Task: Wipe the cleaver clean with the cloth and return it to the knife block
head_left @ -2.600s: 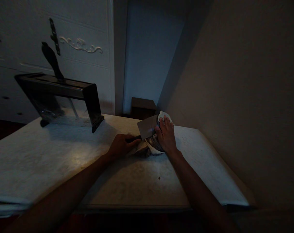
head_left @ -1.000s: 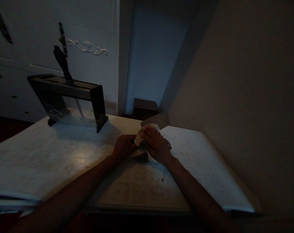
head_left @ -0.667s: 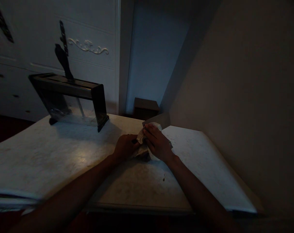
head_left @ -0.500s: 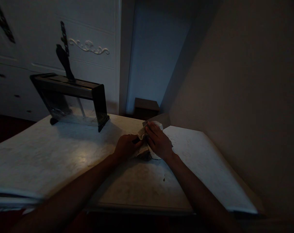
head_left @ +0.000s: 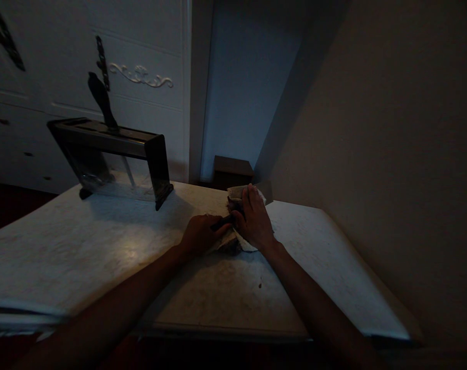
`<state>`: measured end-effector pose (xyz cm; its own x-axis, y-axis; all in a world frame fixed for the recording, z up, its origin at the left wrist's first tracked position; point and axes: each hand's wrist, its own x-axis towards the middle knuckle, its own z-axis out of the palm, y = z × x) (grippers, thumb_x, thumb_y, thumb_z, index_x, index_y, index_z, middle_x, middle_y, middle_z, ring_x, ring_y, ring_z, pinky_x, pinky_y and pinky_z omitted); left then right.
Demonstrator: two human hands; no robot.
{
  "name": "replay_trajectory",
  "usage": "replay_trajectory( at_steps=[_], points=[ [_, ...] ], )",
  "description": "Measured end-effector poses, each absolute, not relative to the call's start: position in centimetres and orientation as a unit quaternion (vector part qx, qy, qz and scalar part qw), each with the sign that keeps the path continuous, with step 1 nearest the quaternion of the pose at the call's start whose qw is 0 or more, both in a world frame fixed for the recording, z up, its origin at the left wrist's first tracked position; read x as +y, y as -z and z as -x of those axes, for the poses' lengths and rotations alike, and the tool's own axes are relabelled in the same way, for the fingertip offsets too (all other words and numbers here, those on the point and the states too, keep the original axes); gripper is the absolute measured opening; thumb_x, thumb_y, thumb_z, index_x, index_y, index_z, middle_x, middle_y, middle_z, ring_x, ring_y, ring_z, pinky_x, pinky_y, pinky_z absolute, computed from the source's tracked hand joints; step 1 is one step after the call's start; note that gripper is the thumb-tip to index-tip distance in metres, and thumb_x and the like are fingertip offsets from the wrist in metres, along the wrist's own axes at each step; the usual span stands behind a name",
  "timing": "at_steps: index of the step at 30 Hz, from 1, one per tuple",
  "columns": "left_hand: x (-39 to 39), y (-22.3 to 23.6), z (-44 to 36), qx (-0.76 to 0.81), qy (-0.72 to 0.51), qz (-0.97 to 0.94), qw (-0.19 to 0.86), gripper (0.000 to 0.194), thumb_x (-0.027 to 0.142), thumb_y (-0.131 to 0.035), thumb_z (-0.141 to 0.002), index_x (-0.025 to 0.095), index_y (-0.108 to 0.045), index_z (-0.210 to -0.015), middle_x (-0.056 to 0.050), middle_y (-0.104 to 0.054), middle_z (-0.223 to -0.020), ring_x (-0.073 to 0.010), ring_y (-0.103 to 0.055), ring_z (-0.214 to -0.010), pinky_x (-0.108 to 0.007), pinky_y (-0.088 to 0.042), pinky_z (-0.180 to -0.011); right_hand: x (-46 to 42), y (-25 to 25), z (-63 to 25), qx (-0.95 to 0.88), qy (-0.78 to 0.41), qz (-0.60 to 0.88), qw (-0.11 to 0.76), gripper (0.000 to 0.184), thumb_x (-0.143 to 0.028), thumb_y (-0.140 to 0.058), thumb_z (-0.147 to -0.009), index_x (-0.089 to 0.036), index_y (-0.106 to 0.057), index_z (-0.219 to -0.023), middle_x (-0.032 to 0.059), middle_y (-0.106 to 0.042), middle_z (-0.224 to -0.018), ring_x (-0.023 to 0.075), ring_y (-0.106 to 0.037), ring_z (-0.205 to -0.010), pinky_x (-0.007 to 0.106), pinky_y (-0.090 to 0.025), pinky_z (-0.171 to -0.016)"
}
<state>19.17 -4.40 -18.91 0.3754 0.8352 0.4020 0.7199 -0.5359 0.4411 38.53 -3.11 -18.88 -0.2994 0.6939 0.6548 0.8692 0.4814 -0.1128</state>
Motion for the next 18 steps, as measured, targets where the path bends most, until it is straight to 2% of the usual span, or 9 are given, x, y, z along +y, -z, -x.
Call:
replay_trajectory(
  at_steps=[4, 9, 13, 18],
  points=[
    [-4.5, 18.9, -19.1, 0.469, -0.309, -0.821, 0.098, 0.036, 0.046, -0.056, -0.089, 0.016, -0.074, -0.080, -0.008, -0.074, -0.076, -0.0164, -0.063, -0.064, -0.026, -0.036, -0.060, -2.5, 19.0, -39.0, -0.764, 0.128, 0.519, 0.362, 0.072, -0.051, -0.035, -0.098, -0.011, -0.017, -0.155, 0.0200, -0.015, -0.161, 0.0313, -0.009, -0.150, 0.058, -0.020, -0.118],
    [-4.4, 19.0, -19.0, 0.464, -0.308, -0.826, 0.088, 0.041, 0.050, -0.054, -0.089, 0.017, -0.074, -0.077, -0.007, -0.073, -0.073, -0.0163, -0.063, -0.063, -0.026, -0.037, -0.060, -1.6, 19.1, -40.3, -0.720, 0.100, 0.564, 0.392, 0.079, -0.060, -0.029, -0.097, -0.003, -0.025, -0.151, 0.0255, -0.017, -0.159, 0.0323, -0.010, -0.150, 0.059, -0.018, -0.118],
    [-4.2, 19.3, -19.0, 0.469, -0.320, -0.819, 0.087, 0.040, 0.053, -0.056, -0.087, 0.018, -0.076, -0.082, -0.007, -0.074, -0.074, -0.0167, -0.064, -0.063, -0.026, -0.038, -0.059, -0.8, 19.5, -42.1, -0.680, 0.074, 0.583, 0.439, 0.081, -0.065, -0.030, -0.095, -0.006, -0.027, -0.151, 0.0235, -0.019, -0.159, 0.0303, -0.012, -0.150, 0.057, -0.016, -0.119],
    [-4.4, 19.4, -18.8, 0.470, -0.342, -0.802, 0.135, 0.038, 0.053, -0.061, -0.083, 0.020, -0.078, -0.089, -0.007, -0.075, -0.077, -0.0182, -0.065, -0.066, -0.026, -0.040, -0.060, -0.8, 19.3, -44.0, -0.628, -0.015, 0.585, 0.513, 0.079, -0.067, -0.035, -0.092, -0.010, -0.039, -0.146, 0.0208, -0.036, -0.154, 0.0278, -0.030, -0.145, 0.052, -0.021, -0.118]
  ],
)
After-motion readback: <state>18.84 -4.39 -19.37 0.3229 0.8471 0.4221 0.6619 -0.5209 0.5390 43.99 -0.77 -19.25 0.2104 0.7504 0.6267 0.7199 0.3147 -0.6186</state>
